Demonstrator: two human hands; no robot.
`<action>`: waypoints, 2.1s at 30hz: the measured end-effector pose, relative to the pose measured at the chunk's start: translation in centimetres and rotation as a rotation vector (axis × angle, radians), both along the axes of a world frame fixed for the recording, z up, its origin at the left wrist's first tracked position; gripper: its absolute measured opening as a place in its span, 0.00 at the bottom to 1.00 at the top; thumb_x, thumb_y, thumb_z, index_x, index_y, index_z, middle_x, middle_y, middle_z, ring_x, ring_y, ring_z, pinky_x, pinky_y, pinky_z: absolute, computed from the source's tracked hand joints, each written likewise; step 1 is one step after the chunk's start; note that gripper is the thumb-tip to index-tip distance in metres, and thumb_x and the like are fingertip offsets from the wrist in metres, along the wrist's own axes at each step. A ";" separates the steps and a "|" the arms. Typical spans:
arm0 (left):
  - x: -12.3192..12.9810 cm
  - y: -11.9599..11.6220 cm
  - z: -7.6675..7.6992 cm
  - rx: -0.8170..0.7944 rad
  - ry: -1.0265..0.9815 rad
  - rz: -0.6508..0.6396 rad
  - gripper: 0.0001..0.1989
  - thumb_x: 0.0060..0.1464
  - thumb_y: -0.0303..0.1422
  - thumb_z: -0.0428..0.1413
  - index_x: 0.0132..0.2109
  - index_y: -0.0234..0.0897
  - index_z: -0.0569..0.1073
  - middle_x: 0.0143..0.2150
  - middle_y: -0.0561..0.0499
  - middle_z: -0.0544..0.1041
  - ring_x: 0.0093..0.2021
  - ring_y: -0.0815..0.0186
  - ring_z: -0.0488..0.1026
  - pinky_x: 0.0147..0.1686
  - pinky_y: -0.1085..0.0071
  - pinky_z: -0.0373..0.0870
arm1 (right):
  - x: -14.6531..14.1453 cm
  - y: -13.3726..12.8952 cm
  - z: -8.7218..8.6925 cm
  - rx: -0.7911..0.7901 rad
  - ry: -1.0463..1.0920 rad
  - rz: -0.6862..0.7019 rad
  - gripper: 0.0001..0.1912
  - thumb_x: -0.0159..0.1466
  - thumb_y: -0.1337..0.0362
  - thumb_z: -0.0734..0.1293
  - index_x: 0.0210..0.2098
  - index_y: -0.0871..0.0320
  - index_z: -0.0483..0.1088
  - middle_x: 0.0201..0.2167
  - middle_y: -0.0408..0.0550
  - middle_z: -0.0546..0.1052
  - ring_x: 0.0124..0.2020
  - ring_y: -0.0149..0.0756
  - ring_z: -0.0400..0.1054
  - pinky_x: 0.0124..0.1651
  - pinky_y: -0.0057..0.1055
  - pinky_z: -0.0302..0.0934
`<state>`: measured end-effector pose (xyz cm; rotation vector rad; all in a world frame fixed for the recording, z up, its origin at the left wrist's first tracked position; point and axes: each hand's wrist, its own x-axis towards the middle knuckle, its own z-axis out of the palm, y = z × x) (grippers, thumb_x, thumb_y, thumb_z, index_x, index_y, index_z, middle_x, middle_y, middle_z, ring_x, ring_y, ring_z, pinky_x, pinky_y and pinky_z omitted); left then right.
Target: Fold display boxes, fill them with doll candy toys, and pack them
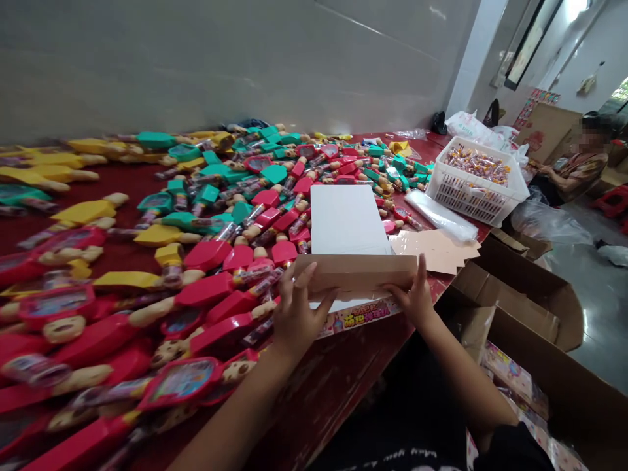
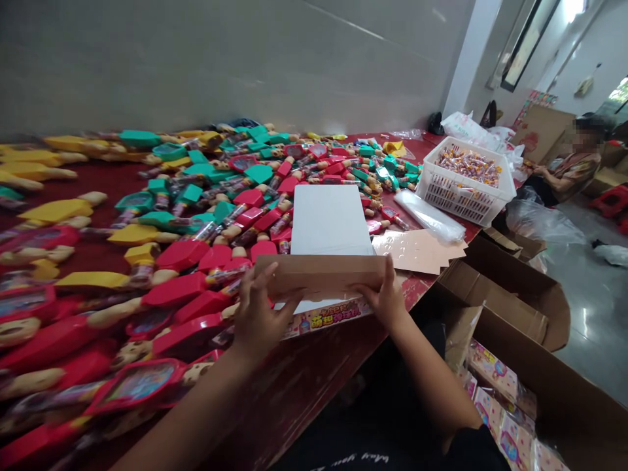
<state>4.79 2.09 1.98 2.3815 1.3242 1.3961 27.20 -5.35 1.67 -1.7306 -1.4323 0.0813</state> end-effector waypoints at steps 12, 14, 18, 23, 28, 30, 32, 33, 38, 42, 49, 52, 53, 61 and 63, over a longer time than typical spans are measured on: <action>0.1 1.1 0.0 -0.448 0.168 -0.092 0.43 0.45 0.52 0.60 0.62 0.35 0.59 0.63 0.36 0.61 0.62 0.47 0.62 0.59 0.50 0.62 | -0.4 3.5 7.2 -0.672 -0.551 0.246 0.59 0.46 0.47 0.76 0.67 0.65 0.47 0.66 0.70 0.47 0.67 0.64 0.43 0.64 0.52 0.50; 0.0 1.3 -0.3 -0.459 0.209 -0.143 0.45 0.45 0.54 0.59 0.63 0.30 0.58 0.63 0.34 0.60 0.63 0.47 0.59 0.61 0.51 0.61 | -0.6 4.2 7.1 -0.783 -0.597 0.324 0.56 0.47 0.51 0.76 0.65 0.65 0.48 0.61 0.69 0.59 0.62 0.61 0.55 0.60 0.53 0.54; -0.2 1.0 -0.6 -0.354 0.271 -0.173 0.45 0.48 0.56 0.56 0.62 0.25 0.59 0.68 0.27 0.49 0.65 0.42 0.54 0.58 0.48 0.62 | -0.8 4.7 6.5 -0.853 -0.639 0.397 0.43 0.47 0.53 0.75 0.57 0.65 0.60 0.49 0.62 0.72 0.51 0.56 0.66 0.57 0.53 0.56; -1.1 -0.4 -0.3 0.063 0.414 -0.338 0.46 0.43 0.60 0.58 0.62 0.33 0.63 0.68 0.29 0.50 0.66 0.38 0.51 0.59 0.42 0.57 | 0.2 4.4 6.5 -0.732 -0.608 0.549 0.43 0.45 0.52 0.75 0.55 0.66 0.62 0.50 0.62 0.69 0.51 0.52 0.65 0.54 0.43 0.61; -1.7 -1.8 -0.5 0.069 0.543 -0.395 0.45 0.41 0.64 0.56 0.58 0.35 0.69 0.62 0.35 0.65 0.61 0.41 0.61 0.56 0.47 0.61 | 0.9 3.5 7.0 -0.900 -0.501 0.699 0.52 0.46 0.50 0.74 0.64 0.62 0.54 0.52 0.59 0.70 0.50 0.51 0.66 0.52 0.41 0.61; -2.0 -2.4 -0.7 0.062 0.540 -0.433 0.45 0.41 0.65 0.55 0.56 0.35 0.71 0.56 0.38 0.71 0.57 0.45 0.67 0.54 0.50 0.63 | 0.9 2.8 7.4 -1.002 -0.402 0.752 0.44 0.50 0.48 0.72 0.62 0.58 0.60 0.48 0.53 0.73 0.46 0.45 0.69 0.48 0.37 0.63; -2.4 -3.2 -1.0 0.107 0.518 -0.447 0.43 0.41 0.65 0.55 0.54 0.36 0.72 0.53 0.40 0.75 0.53 0.49 0.70 0.52 0.53 0.64 | 0.7 1.8 7.9 -1.059 -0.349 0.776 0.35 0.54 0.46 0.69 0.57 0.54 0.66 0.42 0.48 0.76 0.39 0.40 0.70 0.42 0.33 0.64; -2.6 -3.6 -1.1 0.144 0.507 -0.442 0.42 0.42 0.64 0.56 0.54 0.36 0.72 0.52 0.41 0.75 0.52 0.49 0.71 0.51 0.54 0.64 | 0.6 1.3 8.0 -1.051 -0.354 0.768 0.34 0.53 0.45 0.69 0.56 0.53 0.68 0.40 0.47 0.75 0.37 0.40 0.70 0.40 0.33 0.64; -3.4 -5.4 -1.8 0.318 0.492 -0.392 0.40 0.46 0.62 0.54 0.55 0.35 0.71 0.53 0.42 0.75 0.52 0.51 0.71 0.59 0.55 0.54 | -0.4 -1.2 8.3 -0.849 -0.363 0.730 0.42 0.48 0.46 0.73 0.58 0.60 0.67 0.43 0.54 0.71 0.41 0.45 0.68 0.43 0.35 0.64; -3.0 -7.0 -2.1 0.272 0.446 -0.331 0.43 0.45 0.66 0.50 0.54 0.35 0.73 0.54 0.40 0.74 0.54 0.48 0.69 0.66 0.48 0.32 | -1.5 -2.7 8.1 -0.797 -0.401 0.694 0.43 0.48 0.49 0.74 0.58 0.62 0.66 0.43 0.57 0.71 0.44 0.47 0.67 0.47 0.38 0.64; -1.9 -8.5 -2.7 0.307 0.362 -0.332 0.23 0.61 0.47 0.46 0.53 0.38 0.73 0.51 0.45 0.76 0.52 0.59 0.72 0.68 0.58 0.34 | -1.8 -6.5 7.1 -0.817 -0.582 0.621 0.52 0.49 0.54 0.76 0.66 0.58 0.52 0.63 0.70 0.58 0.62 0.63 0.56 0.61 0.55 0.53; -2.1 -7.9 -3.5 0.314 0.334 -0.347 0.24 0.60 0.48 0.46 0.53 0.37 0.74 0.50 0.45 0.77 0.52 0.60 0.72 0.68 0.63 0.39 | -1.5 -7.2 6.2 -0.818 -0.586 0.598 0.41 0.57 0.55 0.71 0.65 0.56 0.55 0.63 0.70 0.59 0.63 0.61 0.56 0.61 0.54 0.54; -2.1 -7.8 -3.8 0.326 0.326 -0.334 0.24 0.61 0.47 0.45 0.52 0.37 0.74 0.50 0.45 0.77 0.52 0.60 0.72 0.68 0.62 0.41 | -1.4 -7.3 5.7 -0.805 -0.612 0.586 0.39 0.59 0.54 0.70 0.65 0.55 0.56 0.63 0.70 0.59 0.63 0.62 0.55 0.61 0.56 0.54; -2.4 -7.1 -7.0 0.498 0.554 -0.380 0.24 0.58 0.26 0.43 0.60 0.38 0.67 0.61 0.45 0.68 0.61 0.57 0.64 0.64 0.58 0.53 | -3.3 -9.2 -2.7 -0.539 -0.858 0.431 0.46 0.54 0.48 0.72 0.66 0.56 0.53 0.62 0.72 0.60 0.61 0.67 0.57 0.57 0.60 0.58; -2.4 -7.1 -7.8 0.526 0.595 -0.388 0.23 0.59 0.26 0.43 0.60 0.39 0.68 0.61 0.45 0.68 0.60 0.56 0.66 0.62 0.58 0.57 | -3.6 -9.4 -4.8 -0.491 -0.926 0.372 0.39 0.59 0.57 0.70 0.66 0.53 0.54 0.60 0.71 0.64 0.58 0.65 0.62 0.53 0.60 0.62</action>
